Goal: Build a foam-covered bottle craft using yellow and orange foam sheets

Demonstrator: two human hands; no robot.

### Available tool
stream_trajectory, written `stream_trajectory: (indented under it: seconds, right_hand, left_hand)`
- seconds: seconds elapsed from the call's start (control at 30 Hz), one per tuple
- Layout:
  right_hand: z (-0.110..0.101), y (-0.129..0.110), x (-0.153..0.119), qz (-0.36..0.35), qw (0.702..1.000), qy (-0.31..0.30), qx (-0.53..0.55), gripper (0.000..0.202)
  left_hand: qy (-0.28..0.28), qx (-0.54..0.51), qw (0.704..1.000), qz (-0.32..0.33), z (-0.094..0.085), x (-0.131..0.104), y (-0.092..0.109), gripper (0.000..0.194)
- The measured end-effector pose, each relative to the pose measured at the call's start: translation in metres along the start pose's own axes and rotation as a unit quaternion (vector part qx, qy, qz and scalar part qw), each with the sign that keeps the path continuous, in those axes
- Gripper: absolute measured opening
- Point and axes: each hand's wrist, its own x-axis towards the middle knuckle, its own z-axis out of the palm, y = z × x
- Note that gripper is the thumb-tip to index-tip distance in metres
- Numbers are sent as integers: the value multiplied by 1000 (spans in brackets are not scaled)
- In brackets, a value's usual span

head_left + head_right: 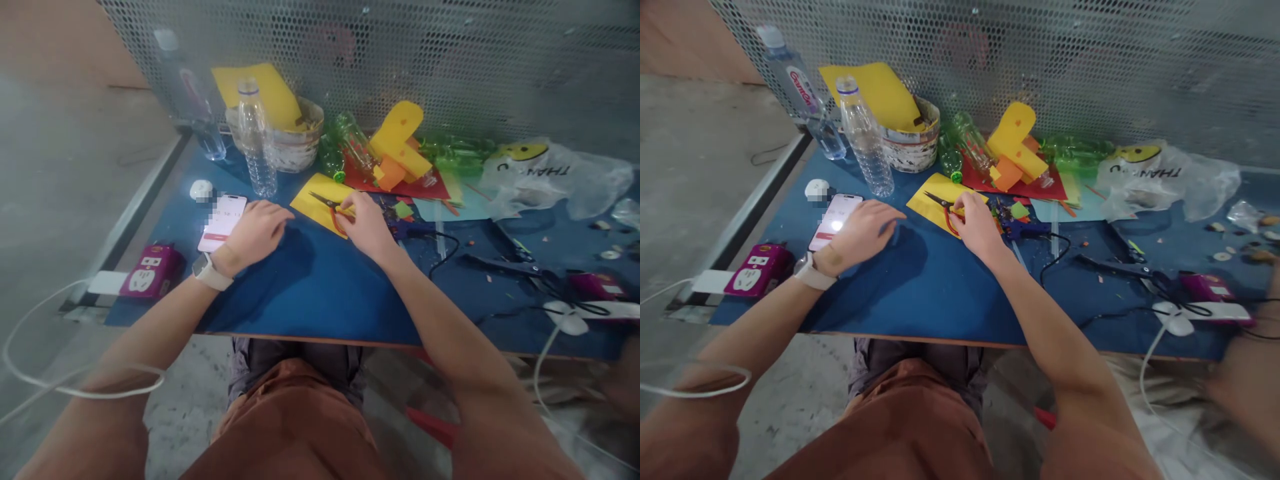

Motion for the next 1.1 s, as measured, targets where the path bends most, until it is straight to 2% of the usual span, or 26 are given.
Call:
stream_trajectory:
  seconds: [0.17,0.27,0.33,0.4,0.47,0.6,0.67,0.73,0.8,0.97,1.1]
  right_hand:
    - [5,3,-4,-5,1000,-14,20,19]
    - [7,1,-8,-11,999,-19,40,16]
    - [7,0,-10,-5,999,-19,51,15]
    - [8,0,-10,5,998,-21,60,15]
    - [8,0,-9,14,997,-26,67,15]
    - [9,1,-7,14,997,-26,73,15]
    - [10,2,-6,11,997,-22,74,16]
    - [11,3,-7,9,997,-22,75,16]
    - [12,4,-7,8,997,-25,76,15]
    - [12,5,-9,4,996,-29,81,16]
    - [11,3,-10,23,996,-31,83,15]
  left_hand:
    - [-31,-40,995,85,14,-11,27,38]
    - [-28,-39,993,106,19,-15,33,37]
    - [-30,-25,995,97,16,-14,31,36]
    - [-36,-1,997,62,7,-11,23,38]
    - [-41,40,998,-1,-9,-9,7,42]
    - [-24,121,975,-184,-45,-11,-40,61]
    - [-34,114,964,-239,-55,-14,-61,68]
    - [-50,97,961,-253,-57,-16,-74,75]
    - [-63,85,964,-244,-54,-17,-78,76]
    - [-104,74,967,-222,-49,-14,-64,72]
    - [-76,81,966,-234,-58,-13,-57,64]
